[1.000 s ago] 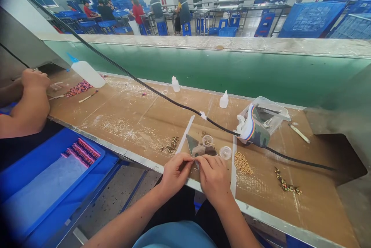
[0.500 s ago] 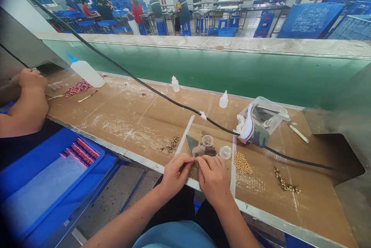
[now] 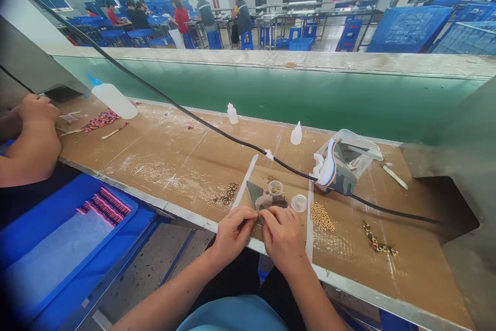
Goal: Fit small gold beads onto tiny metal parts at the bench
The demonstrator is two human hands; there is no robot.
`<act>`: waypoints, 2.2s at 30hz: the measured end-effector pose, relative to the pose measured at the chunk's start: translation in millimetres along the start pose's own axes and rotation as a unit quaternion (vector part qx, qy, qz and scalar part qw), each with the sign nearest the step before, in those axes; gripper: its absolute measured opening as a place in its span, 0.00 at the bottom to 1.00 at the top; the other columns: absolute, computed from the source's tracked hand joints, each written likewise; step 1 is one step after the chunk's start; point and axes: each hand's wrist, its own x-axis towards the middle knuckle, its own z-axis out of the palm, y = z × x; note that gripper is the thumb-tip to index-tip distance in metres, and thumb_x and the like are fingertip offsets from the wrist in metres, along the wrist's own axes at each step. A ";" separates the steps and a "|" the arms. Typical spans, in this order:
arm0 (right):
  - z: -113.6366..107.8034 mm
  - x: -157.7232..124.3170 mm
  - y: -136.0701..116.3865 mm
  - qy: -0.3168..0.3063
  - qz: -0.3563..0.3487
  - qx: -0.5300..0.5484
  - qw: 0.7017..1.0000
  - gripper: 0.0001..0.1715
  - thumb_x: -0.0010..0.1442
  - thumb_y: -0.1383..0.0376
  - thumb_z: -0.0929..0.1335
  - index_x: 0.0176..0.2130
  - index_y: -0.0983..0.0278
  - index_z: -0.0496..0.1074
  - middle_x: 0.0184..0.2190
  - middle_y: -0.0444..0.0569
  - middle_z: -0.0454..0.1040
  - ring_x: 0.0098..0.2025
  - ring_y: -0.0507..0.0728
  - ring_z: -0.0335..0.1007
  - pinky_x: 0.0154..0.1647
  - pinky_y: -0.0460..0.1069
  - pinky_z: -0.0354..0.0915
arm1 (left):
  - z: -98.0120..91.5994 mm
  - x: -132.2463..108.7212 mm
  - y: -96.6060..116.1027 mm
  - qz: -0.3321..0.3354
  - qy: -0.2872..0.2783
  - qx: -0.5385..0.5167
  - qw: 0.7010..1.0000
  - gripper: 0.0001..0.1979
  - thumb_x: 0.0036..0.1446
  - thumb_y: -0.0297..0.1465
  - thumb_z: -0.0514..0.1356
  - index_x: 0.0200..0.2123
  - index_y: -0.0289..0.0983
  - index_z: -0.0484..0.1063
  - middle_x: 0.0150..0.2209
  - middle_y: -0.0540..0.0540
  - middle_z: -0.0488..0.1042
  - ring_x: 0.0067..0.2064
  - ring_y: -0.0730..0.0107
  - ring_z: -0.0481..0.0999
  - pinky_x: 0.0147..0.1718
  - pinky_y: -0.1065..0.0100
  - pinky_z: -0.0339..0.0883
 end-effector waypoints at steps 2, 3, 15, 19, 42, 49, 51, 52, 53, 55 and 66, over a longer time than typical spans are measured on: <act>-0.1 -0.3 0.1 0.009 0.008 0.004 1.000 0.11 0.63 0.69 0.61 0.38 0.63 0.72 0.32 0.48 0.73 0.34 0.53 0.67 0.38 0.50 0.60 | -0.8 0.4 0.0 -0.032 0.003 -0.031 0.999 0.07 0.59 0.25 0.53 0.32 0.38 0.71 0.31 0.47 0.75 0.35 0.72 0.74 0.35 0.71 0.69; -0.3 -0.4 0.1 0.013 0.012 0.008 1.000 0.11 0.63 0.69 0.61 0.38 0.63 0.72 0.32 0.48 0.73 0.34 0.53 0.67 0.38 0.50 0.60 | -1.2 1.0 0.4 -0.062 0.005 -0.058 0.996 0.06 0.59 0.27 0.54 0.32 0.37 0.71 0.31 0.46 0.75 0.34 0.71 0.74 0.34 0.71 0.69; 1.5 -3.3 3.7 0.020 0.019 0.048 0.998 0.16 0.63 0.70 0.62 0.47 0.60 0.72 0.34 0.49 0.73 0.35 0.53 0.70 0.35 0.49 0.67 | -7.1 18.1 14.3 -0.402 0.027 -0.506 0.763 0.18 0.38 0.36 0.72 0.28 0.34 0.69 0.23 0.51 0.72 0.27 0.77 0.73 0.29 0.74 0.67; 1.2 -2.4 3.9 0.008 0.021 0.062 0.998 0.17 0.63 0.71 0.61 0.49 0.61 0.71 0.35 0.49 0.71 0.35 0.52 0.70 0.35 0.47 0.68 | -8.6 18.2 12.5 -0.409 0.035 -0.509 0.757 0.18 0.37 0.35 0.72 0.27 0.33 0.69 0.23 0.51 0.73 0.28 0.77 0.74 0.29 0.75 0.67; 1.9 -1.6 7.6 -0.030 0.027 0.042 0.998 0.14 0.64 0.70 0.58 0.42 0.61 0.70 0.37 0.49 0.73 0.37 0.53 0.71 0.35 0.48 0.68 | -1.4 8.8 -1.9 -0.089 0.032 -0.058 0.994 0.06 0.57 0.26 0.56 0.31 0.37 0.73 0.31 0.47 0.76 0.34 0.71 0.75 0.34 0.71 0.69; 4.4 -3.6 5.0 -0.026 0.023 0.007 0.999 0.16 0.63 0.72 0.58 0.41 0.61 0.71 0.36 0.49 0.72 0.37 0.54 0.70 0.34 0.48 0.66 | 3.8 7.0 -3.6 -0.172 0.014 -0.105 0.979 0.03 0.52 0.26 0.57 0.30 0.36 0.71 0.30 0.47 0.75 0.31 0.72 0.74 0.32 0.72 0.69; 5.4 -4.6 3.7 -0.024 0.018 -0.010 0.999 0.16 0.63 0.72 0.58 0.40 0.61 0.72 0.35 0.49 0.72 0.37 0.54 0.69 0.35 0.48 0.65 | 4.6 8.7 -2.6 -0.199 0.008 -0.119 0.973 0.02 0.49 0.26 0.58 0.29 0.35 0.70 0.28 0.48 0.74 0.29 0.73 0.73 0.30 0.73 0.68; 5.8 -5.0 3.2 -0.023 0.016 -0.019 0.999 0.16 0.63 0.71 0.58 0.40 0.61 0.72 0.35 0.49 0.72 0.37 0.54 0.69 0.35 0.48 0.65 | 4.7 9.9 -1.9 -0.213 0.006 -0.126 0.969 0.01 0.48 0.26 0.58 0.28 0.35 0.70 0.27 0.48 0.73 0.28 0.74 0.72 0.28 0.73 0.67; 6.1 -5.4 2.9 -0.023 0.015 -0.027 0.999 0.16 0.63 0.71 0.58 0.40 0.61 0.72 0.36 0.49 0.72 0.37 0.54 0.68 0.35 0.48 0.64 | 4.8 11.2 -1.2 -0.228 0.005 -0.133 0.965 0.01 0.47 0.26 0.59 0.27 0.35 0.69 0.26 0.49 0.73 0.27 0.74 0.71 0.27 0.74 0.67; 6.7 -6.1 3.0 -0.025 0.010 -0.040 0.999 0.17 0.64 0.71 0.57 0.41 0.60 0.72 0.36 0.49 0.72 0.37 0.54 0.68 0.35 0.48 0.64 | 4.5 13.8 0.2 -0.256 0.003 -0.149 0.955 0.02 0.46 0.27 0.59 0.26 0.35 0.69 0.25 0.50 0.72 0.26 0.75 0.71 0.26 0.74 0.66; 8.2 -5.3 2.9 -0.018 -0.014 -0.097 0.995 0.19 0.64 0.72 0.56 0.38 0.61 0.73 0.36 0.50 0.71 0.34 0.54 0.64 0.33 0.47 0.62 | 2.5 17.4 2.3 -0.312 0.000 -0.182 0.932 0.03 0.42 0.25 0.61 0.25 0.35 0.68 0.23 0.52 0.70 0.25 0.77 0.70 0.26 0.75 0.63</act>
